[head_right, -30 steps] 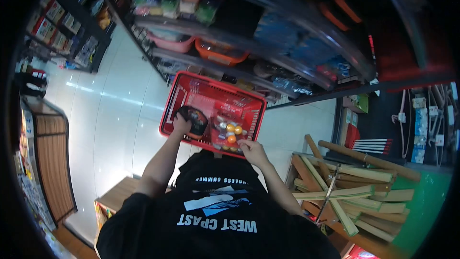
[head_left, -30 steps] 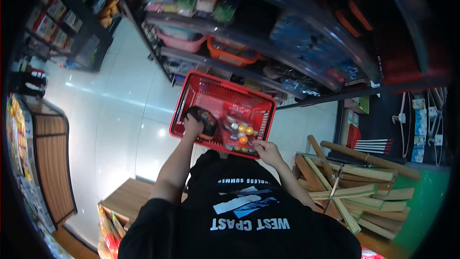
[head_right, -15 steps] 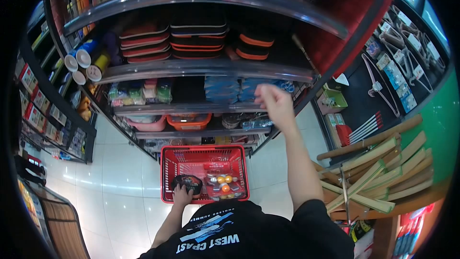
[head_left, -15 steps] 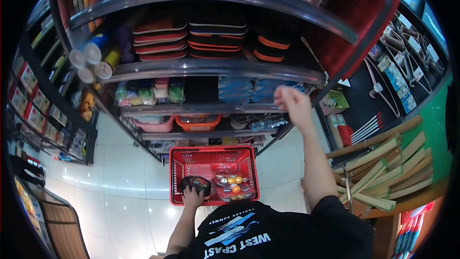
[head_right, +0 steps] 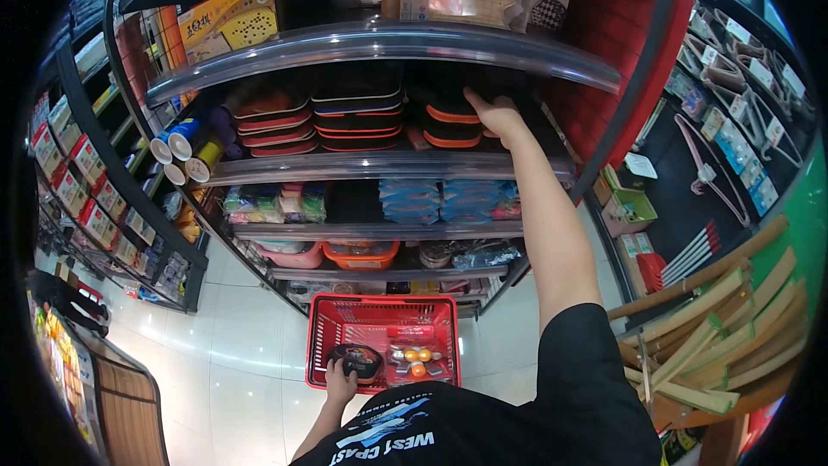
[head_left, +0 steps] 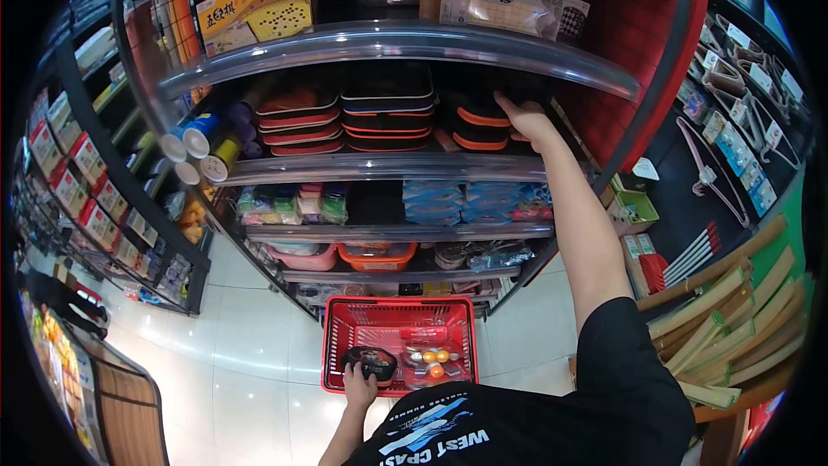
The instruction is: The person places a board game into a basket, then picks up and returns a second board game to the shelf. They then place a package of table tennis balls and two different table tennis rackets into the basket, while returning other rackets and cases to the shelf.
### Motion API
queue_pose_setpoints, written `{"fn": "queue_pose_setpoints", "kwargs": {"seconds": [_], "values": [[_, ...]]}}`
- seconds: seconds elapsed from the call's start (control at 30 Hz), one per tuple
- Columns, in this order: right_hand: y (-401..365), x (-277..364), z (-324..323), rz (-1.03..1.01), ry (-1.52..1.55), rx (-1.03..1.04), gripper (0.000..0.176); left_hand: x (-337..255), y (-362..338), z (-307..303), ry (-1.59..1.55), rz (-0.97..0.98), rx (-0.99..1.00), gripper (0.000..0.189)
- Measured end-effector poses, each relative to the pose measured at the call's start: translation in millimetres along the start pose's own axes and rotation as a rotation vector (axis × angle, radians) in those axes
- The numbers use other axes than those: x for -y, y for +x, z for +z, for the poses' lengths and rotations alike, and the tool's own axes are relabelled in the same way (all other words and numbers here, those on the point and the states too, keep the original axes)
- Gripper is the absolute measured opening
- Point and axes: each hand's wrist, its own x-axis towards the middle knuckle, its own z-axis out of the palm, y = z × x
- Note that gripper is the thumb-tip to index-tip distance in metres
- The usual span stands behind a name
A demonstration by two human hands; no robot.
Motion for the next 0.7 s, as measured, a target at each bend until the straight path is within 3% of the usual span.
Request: {"fn": "queue_pose_setpoints", "kwargs": {"seconds": [0.2,0.4,0.6,0.7], "values": [[18,-7,-2,0.025,0.113,-0.025,0.064,-28,-17,-3,-0.024,0.046,-0.045,0.055],[24,-25,-22,0.127,0.309,0.251,0.047,-75,-8,-2,-0.116,0.124,-0.052,0.053],[-4,-44,-37,0.109,0.71,0.277,0.038,-125,-10,-10,-0.184,0.149,-0.071,0.051],[-23,-45,-40,0.058,0.758,0.207,0.04,-149,-12,-16,-0.214,0.168,-0.074,0.051]]}}
